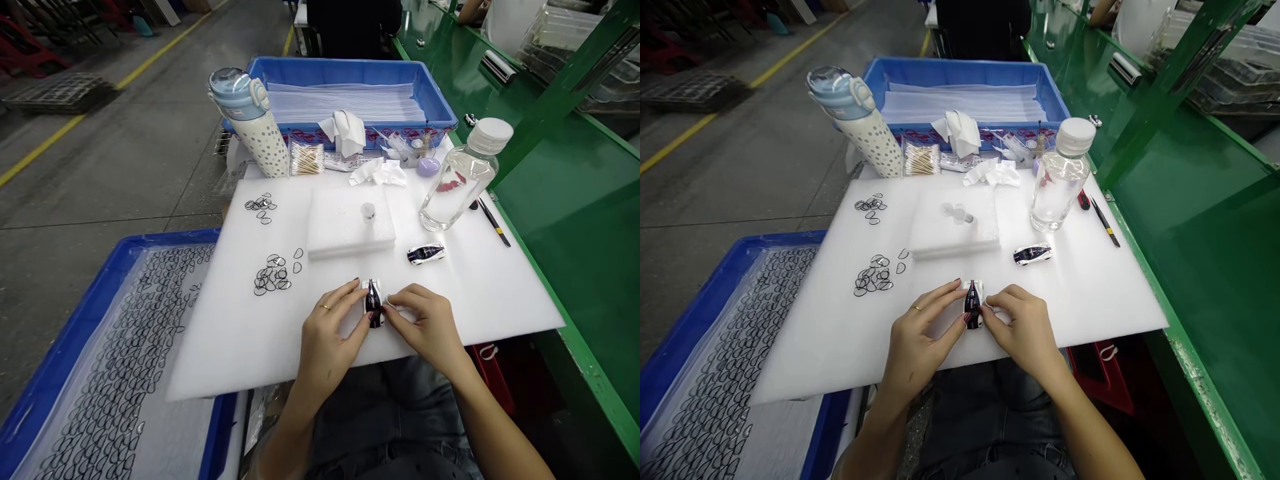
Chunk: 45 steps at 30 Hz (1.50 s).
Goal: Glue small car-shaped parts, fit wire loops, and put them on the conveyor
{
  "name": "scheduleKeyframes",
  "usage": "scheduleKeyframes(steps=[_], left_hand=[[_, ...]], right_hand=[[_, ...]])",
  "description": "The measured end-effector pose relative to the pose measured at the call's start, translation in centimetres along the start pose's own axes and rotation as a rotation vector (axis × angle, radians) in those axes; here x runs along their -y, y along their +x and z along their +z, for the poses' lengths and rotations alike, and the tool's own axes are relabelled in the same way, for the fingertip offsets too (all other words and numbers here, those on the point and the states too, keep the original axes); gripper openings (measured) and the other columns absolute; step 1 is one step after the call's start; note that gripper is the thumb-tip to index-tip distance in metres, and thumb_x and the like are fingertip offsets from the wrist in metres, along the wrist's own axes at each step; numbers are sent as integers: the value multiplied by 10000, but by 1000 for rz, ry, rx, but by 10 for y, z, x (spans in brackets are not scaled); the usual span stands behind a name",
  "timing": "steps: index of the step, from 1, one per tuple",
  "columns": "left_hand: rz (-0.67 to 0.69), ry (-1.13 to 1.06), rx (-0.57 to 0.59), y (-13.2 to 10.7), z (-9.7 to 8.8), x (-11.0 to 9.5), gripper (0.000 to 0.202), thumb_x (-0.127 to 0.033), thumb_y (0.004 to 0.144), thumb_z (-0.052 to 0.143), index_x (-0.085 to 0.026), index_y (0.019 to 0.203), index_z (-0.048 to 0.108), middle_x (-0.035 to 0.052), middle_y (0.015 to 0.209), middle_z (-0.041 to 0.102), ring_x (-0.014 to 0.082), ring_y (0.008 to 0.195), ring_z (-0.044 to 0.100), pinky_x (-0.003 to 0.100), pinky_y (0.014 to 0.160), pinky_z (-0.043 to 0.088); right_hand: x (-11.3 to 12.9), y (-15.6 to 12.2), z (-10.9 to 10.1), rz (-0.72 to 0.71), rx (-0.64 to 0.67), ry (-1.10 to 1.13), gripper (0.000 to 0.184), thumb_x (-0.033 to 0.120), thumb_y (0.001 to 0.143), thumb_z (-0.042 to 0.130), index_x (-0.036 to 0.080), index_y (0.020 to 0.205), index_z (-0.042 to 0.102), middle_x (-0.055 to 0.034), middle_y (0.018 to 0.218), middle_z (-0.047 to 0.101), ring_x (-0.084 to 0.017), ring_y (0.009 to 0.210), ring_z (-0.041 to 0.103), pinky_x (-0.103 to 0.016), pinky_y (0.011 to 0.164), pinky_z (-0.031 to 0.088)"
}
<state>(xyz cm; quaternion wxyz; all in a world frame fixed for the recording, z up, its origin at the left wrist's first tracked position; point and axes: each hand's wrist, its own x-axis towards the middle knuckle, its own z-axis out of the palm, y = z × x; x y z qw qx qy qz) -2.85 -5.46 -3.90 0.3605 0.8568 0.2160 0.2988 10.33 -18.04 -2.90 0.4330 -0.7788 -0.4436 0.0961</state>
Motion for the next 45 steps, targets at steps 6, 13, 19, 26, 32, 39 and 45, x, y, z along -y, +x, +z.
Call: scheduleKeyframes(steps=[6,13,19,26,32,39,45], left_hand=[[24,-7,-8,-1,2,-1,273,-176,866,676,-236,1127,726,78,1197,732,267,1077,696,455,931,594],[52,1,-14,-2,2,1,257,-185,879,672,-211,1128,730,101,1196,734,266,1071,705,455,926,602],[53,-13,-12,-3,2,2,295,-176,878,673,-225,1164,726,104,1210,729,275,1093,704,460,922,610],[74,4,-26,-3,3,0,294,-181,876,672,-221,1161,727,106,1200,732,271,1073,707,453,905,617],[83,28,-28,-3,3,-1,272,-193,878,673,-184,1145,726,117,1194,732,268,1064,707,439,895,621],[78,28,-19,-3,3,1,271,-190,887,662,-190,1151,722,115,1199,731,266,1072,705,442,908,615],[42,11,-6,-2,4,-1,260,-190,886,658,-198,1139,720,101,1199,732,259,1083,700,440,927,603]], right_hand=[[0,0,1,-3,-5,-6,106,263,890,658,193,863,732,-35,782,699,-139,639,663,-237,526,467],[0,-1,1,-12,2,-18,122,263,905,641,188,867,729,-41,786,693,-143,648,663,-233,512,463],[0,-1,2,-26,4,-28,126,260,914,630,193,867,726,-37,788,686,-123,614,635,-225,503,454],[-1,-1,2,-23,11,-30,127,246,923,617,204,873,727,-38,804,688,-138,652,655,-237,534,476],[-2,-1,2,-35,11,-42,109,226,922,618,200,882,716,-38,816,688,-149,683,667,-255,596,507],[-1,-2,2,-30,7,-49,107,237,924,618,201,885,712,-32,804,679,-140,671,658,-247,578,496],[0,-2,2,-49,-8,-59,84,221,912,636,185,883,706,-27,789,667,-127,653,645,-227,549,479]])
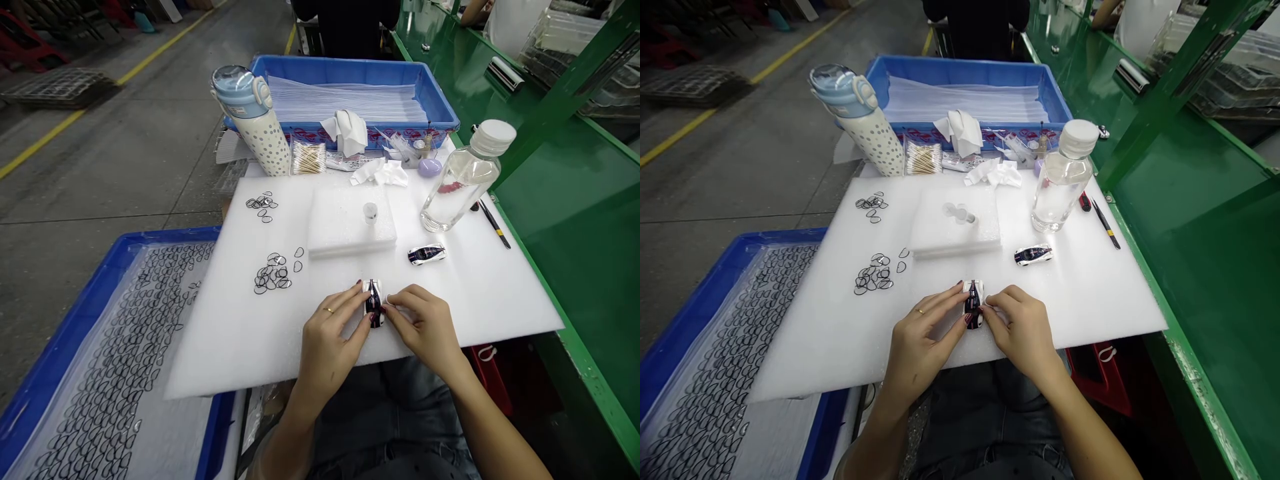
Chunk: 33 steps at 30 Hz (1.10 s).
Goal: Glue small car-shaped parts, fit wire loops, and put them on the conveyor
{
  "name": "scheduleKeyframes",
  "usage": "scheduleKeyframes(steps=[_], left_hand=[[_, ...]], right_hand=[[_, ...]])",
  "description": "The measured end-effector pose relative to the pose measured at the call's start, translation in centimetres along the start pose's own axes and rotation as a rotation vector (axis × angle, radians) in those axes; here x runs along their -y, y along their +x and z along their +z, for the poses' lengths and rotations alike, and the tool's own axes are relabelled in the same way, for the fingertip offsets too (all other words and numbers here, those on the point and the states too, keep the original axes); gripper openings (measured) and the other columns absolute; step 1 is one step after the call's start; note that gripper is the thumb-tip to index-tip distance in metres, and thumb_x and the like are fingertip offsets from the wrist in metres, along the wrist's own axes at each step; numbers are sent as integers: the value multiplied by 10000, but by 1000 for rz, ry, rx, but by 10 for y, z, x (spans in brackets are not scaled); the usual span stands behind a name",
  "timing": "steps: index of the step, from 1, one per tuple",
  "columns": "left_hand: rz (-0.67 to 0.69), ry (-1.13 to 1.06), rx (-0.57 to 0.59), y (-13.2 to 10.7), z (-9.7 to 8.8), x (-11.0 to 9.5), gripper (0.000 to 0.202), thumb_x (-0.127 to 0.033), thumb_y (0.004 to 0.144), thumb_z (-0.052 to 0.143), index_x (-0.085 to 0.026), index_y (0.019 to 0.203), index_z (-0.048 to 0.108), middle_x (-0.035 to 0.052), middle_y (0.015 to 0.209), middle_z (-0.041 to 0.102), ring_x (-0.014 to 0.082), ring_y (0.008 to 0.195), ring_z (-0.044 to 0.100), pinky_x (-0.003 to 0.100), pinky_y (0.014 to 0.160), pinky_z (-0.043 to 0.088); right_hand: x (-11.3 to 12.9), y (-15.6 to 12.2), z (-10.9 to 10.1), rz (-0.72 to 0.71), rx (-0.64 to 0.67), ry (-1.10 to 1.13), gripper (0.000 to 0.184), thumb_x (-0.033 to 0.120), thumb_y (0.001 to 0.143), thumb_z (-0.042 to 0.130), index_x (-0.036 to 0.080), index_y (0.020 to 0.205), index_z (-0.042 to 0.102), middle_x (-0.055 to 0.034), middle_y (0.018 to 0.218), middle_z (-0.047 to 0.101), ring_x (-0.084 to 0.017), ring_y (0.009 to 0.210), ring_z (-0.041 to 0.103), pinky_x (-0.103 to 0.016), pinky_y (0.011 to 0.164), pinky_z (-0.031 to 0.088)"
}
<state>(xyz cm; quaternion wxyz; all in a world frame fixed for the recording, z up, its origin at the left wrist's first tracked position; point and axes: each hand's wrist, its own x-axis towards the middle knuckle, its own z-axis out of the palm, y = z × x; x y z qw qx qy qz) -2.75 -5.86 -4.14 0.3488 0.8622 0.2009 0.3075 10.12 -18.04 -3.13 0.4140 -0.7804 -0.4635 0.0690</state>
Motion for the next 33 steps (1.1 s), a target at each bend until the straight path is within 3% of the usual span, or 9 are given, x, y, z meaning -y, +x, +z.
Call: scheduleKeyframes(steps=[6,9,11,13,15,18,24,28,33], left_hand=[[-168,-45,153,7,-13,2,348,-206,862,675,-272,1204,676,51,1317,664,266,1215,625,469,1032,534],[-63,-46,392,14,-23,5,641,-174,871,651,-364,1452,458,32,1546,456,289,1424,422,491,1103,463],[12,-24,519,19,-23,4,700,-139,868,649,-393,1476,413,23,1571,419,296,1452,373,511,1120,433],[-5,33,495,21,-17,2,635,-187,819,743,-336,1395,524,64,1459,532,318,1354,481,520,1079,462],[-84,104,363,20,-7,0,621,-307,695,873,-250,1264,631,100,1260,617,329,1170,588,513,983,520],[-141,135,235,15,2,0,587,-387,625,912,-209,1139,690,79,1071,615,293,992,623,463,866,560],[-59,-2,325,10,-9,10,473,-142,853,690,-259,1304,604,58,1273,603,260,1190,559,436,1021,497],[-61,-26,338,11,-13,10,467,-116,879,620,-264,1321,591,59,1249,613,259,1195,554,451,1027,493],[-103,-86,307,13,-14,8,368,-107,883,613,-248,1223,616,39,1188,665,242,1143,588,442,1000,501]], right_hand=[[0,2,0,-3,-24,38,69,199,894,651,177,873,712,-17,765,658,-108,599,614,-217,518,460],[0,2,-3,8,-77,107,72,175,893,643,183,868,710,-18,772,674,-124,676,652,-229,610,507],[-1,1,-5,7,-122,141,77,160,893,640,187,871,708,-20,784,684,-129,706,663,-238,644,521],[-2,-2,-8,-4,-160,156,79,151,894,642,191,887,709,-21,792,688,-127,707,663,-239,643,524],[-4,-7,-11,-42,-197,140,98,130,892,642,196,920,708,-22,806,689,-127,709,664,-240,638,527],[-7,-16,-10,-156,-233,61,163,85,880,635,195,984,696,-34,836,687,-125,703,660,-229,599,525],[-10,-25,-2,-367,-193,-160,218,78,875,620,180,1059,677,-74,885,697,-153,700,645,-269,597,532],[-6,-25,2,-411,-188,-257,165,109,877,617,171,1004,702,-95,922,692,-161,709,643,-276,600,536],[3,-23,-6,-464,-63,-145,157,121,901,564,168,983,690,-63,836,655,-125,649,622,-236,544,506]])
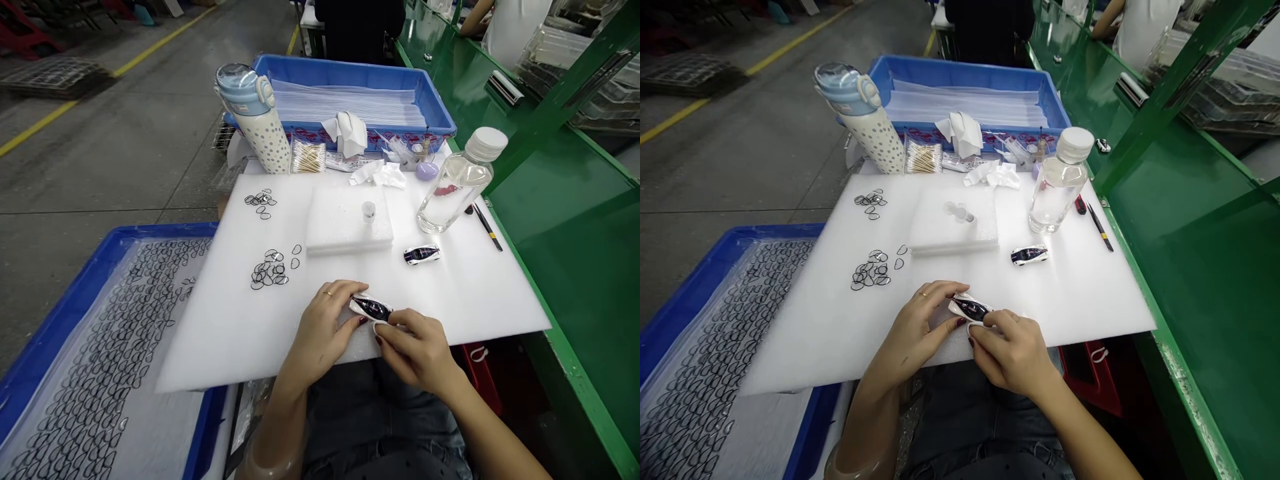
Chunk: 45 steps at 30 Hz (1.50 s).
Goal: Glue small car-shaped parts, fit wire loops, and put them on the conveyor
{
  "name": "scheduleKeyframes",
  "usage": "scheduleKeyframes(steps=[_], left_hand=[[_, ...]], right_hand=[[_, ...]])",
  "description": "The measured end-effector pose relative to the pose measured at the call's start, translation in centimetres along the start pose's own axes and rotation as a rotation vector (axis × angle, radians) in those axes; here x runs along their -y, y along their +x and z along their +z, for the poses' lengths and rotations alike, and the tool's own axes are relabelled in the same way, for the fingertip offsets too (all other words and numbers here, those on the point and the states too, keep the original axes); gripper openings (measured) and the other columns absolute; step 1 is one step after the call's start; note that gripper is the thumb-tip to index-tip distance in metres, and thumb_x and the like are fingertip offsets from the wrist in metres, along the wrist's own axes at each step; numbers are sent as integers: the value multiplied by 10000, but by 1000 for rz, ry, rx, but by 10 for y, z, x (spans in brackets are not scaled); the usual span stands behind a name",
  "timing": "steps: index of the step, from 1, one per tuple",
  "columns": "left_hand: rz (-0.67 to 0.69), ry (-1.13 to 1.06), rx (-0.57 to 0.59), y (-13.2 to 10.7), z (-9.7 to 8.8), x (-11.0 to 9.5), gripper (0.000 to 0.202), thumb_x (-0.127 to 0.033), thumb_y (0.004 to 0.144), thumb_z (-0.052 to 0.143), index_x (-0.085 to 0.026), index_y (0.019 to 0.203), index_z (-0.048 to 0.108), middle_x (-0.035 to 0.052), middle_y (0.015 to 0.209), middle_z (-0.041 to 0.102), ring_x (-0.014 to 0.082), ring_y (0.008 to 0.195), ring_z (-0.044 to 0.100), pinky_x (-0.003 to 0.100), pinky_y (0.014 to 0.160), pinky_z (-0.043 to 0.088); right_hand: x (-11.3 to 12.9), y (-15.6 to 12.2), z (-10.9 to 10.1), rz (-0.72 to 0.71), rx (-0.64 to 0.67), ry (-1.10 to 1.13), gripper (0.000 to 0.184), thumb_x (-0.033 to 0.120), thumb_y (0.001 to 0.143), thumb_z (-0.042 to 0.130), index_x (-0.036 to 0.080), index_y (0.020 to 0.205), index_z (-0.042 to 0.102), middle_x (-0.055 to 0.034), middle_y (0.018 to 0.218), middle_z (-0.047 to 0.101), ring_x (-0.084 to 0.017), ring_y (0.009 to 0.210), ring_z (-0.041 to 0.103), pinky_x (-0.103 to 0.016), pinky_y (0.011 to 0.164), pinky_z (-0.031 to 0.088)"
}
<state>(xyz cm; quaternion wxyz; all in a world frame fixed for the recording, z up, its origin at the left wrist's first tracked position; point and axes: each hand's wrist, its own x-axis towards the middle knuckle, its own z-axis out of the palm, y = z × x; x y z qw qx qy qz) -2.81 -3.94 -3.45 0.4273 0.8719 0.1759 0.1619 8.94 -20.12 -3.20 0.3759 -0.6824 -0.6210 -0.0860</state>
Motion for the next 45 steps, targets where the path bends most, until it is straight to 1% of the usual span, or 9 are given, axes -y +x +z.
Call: scheduleKeyframes(steps=[3,7,13,19,27,34,37,41,45], left_hand=[[-12,-29,-22,0,0,1,297,-112,883,634,-235,1153,647,34,1149,692,235,1108,608,424,971,511],[-17,-30,-40,-1,2,2,288,-151,908,630,-239,1180,670,40,1148,701,236,1094,615,412,941,523],[5,-13,-57,0,3,2,272,-194,933,594,-243,1186,680,50,1143,710,244,1084,624,413,918,537],[19,11,-67,-1,4,1,260,-209,942,578,-239,1180,677,53,1152,708,243,1084,626,423,930,541],[42,33,-66,-3,4,1,282,-171,933,583,-223,1200,657,57,1162,702,241,1089,621,422,941,538],[91,64,-31,-6,1,-2,382,-162,937,547,-242,1311,547,64,1274,649,246,1192,584,440,1012,504],[73,85,-44,-8,2,-2,451,-199,923,590,-252,1362,498,74,1330,616,261,1236,563,458,1025,500],[81,85,-34,-9,4,-3,358,-214,928,594,-263,1282,569,61,1257,654,263,1181,593,475,980,527],[105,100,-47,-9,5,-3,299,-200,927,590,-249,1221,616,62,1226,662,259,1142,608,477,951,543]], right_hand=[[-10,4,-16,64,-81,35,132,125,883,611,197,988,645,-24,809,679,-117,644,638,-224,549,505],[-32,10,-36,276,-329,-308,210,200,837,723,227,1022,627,-38,897,721,-181,753,656,-313,660,517],[-17,11,-21,159,-62,-259,174,338,883,700,221,1007,669,-74,1060,732,-249,972,654,-431,866,416],[-5,2,1,126,-57,-220,208,225,876,708,219,1079,662,-47,987,752,-208,879,644,-386,793,391],[-1,7,-7,152,15,-253,167,276,895,684,219,1046,642,-58,1027,751,-235,915,640,-420,828,400],[1,18,5,175,163,-15,494,198,951,552,197,1428,420,-96,1097,723,-231,911,651,-396,786,560],[-17,5,-22,306,-32,-67,473,240,920,606,256,1381,503,-99,1127,714,-247,960,678,-429,827,567],[-85,-65,-110,732,-555,-445,614,450,777,732,266,1344,583,-177,1158,694,-340,944,691,-510,756,535],[-164,-164,-196,1082,-395,-788,512,451,623,765,338,1116,680,-105,720,715,-344,646,643,-558,653,429]])
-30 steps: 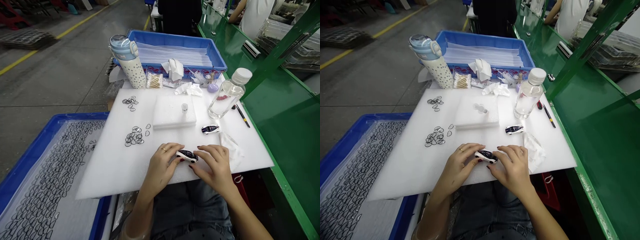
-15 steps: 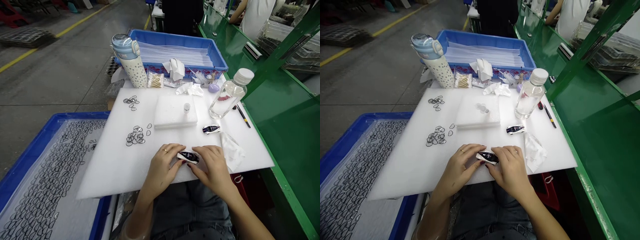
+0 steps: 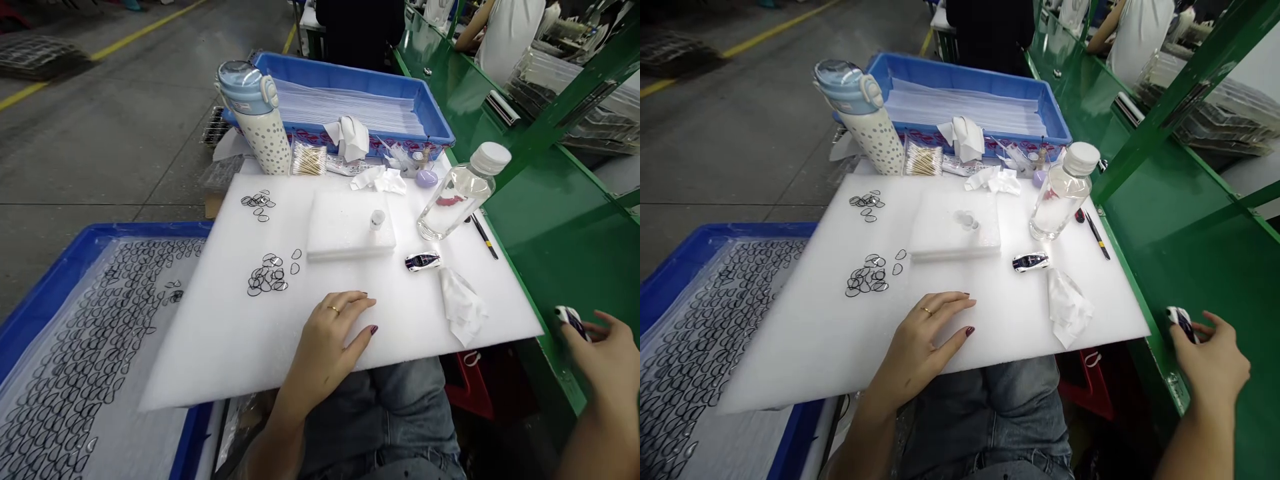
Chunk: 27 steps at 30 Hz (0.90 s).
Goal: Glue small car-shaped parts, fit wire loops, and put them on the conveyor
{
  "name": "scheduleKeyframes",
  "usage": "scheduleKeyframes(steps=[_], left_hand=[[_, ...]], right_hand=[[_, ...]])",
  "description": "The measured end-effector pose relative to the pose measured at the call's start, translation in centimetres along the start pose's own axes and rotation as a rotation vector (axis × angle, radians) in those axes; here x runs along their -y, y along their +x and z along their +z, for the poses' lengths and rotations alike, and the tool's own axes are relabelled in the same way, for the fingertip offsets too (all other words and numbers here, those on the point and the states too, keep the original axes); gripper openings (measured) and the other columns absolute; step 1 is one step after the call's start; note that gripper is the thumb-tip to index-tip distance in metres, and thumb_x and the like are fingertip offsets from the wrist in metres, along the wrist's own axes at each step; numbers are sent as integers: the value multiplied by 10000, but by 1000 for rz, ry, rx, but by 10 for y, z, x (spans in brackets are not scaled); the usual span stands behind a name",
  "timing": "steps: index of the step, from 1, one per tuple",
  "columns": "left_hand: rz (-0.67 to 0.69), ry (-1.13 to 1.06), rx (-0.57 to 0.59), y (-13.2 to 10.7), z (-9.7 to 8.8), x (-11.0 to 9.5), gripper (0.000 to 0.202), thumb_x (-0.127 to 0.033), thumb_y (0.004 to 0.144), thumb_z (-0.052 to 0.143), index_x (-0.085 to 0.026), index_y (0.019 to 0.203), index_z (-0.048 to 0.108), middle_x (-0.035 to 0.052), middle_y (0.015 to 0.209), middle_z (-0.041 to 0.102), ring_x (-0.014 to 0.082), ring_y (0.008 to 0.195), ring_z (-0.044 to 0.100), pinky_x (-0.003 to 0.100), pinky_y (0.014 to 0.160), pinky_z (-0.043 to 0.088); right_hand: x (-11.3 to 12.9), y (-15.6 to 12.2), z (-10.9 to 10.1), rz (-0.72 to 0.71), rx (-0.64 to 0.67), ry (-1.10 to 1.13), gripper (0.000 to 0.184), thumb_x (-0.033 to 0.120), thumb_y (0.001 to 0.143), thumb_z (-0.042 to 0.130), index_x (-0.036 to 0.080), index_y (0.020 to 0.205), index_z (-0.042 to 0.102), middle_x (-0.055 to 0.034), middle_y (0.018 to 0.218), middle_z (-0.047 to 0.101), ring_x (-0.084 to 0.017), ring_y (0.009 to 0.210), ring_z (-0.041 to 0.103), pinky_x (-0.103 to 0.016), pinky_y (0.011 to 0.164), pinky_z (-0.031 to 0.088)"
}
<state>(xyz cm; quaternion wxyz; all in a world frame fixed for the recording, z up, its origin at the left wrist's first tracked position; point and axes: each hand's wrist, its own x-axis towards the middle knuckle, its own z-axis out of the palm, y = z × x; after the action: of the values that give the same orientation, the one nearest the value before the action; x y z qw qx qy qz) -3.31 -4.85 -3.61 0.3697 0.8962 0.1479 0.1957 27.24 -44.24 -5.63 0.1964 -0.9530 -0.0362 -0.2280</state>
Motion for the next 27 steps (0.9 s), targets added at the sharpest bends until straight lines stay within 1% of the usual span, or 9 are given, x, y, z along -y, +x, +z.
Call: scheduleKeyframes(steps=[2,4,6,10,12,14,19,25,27], left_hand=[[15,9,-12,0,1,0,289,-202,928,589,-249,1211,624,63,1217,665,261,1132,611,476,938,549],[30,22,-19,-1,2,0,281,-203,930,586,-241,1205,628,64,1208,669,262,1122,612,473,927,551],[39,35,-21,-1,2,1,267,-200,931,583,-230,1191,634,65,1198,671,260,1114,613,467,922,550],[47,80,13,-2,3,2,334,-228,902,635,-234,1235,607,69,1230,657,274,1147,592,478,952,531],[57,120,57,-2,2,3,513,-257,849,707,-249,1332,533,81,1294,627,299,1184,568,502,967,515],[50,142,89,-2,2,2,722,-287,791,770,-272,1426,425,95,1366,579,319,1222,543,519,982,500],[-3,128,79,-2,4,1,968,-322,758,805,-341,1529,220,104,1470,468,331,1313,482,522,1045,464],[60,152,110,0,5,4,1031,-324,800,765,-294,1579,91,137,1593,349,339,1440,366,522,1098,410],[86,161,163,2,3,3,897,-309,853,707,-257,1571,171,147,1593,361,332,1456,352,508,1082,418]], right_hand=[[-31,13,2,115,-18,-122,475,421,534,757,326,996,704,-128,670,681,-416,700,643,-571,597,400],[-17,13,0,195,-65,-225,542,410,481,775,290,1007,721,-259,905,699,-525,921,633,-589,579,390],[38,1,-3,182,-151,-224,588,435,501,810,276,1061,726,-340,1134,649,-540,1083,593,-603,645,403],[188,-42,-1,-254,160,186,507,540,844,579,218,1235,609,-144,971,738,-306,830,708,-451,717,498],[246,-60,7,-456,305,113,544,571,856,579,168,1222,595,-144,929,734,-312,777,688,-438,695,479],[282,-73,17,-580,328,-3,577,569,845,617,121,1207,589,-181,913,719,-359,829,672,-442,699,457],[300,-94,22,-739,351,13,425,384,796,701,114,1111,607,-182,931,708,-379,887,661,-493,776,467],[295,-96,-11,-1105,899,553,482,251,807,723,224,1262,565,-86,1221,692,-249,1110,660,-394,894,558],[302,-86,-15,-1044,880,652,324,290,862,689,240,1177,627,-65,1212,709,-222,1095,682,-367,899,566]])
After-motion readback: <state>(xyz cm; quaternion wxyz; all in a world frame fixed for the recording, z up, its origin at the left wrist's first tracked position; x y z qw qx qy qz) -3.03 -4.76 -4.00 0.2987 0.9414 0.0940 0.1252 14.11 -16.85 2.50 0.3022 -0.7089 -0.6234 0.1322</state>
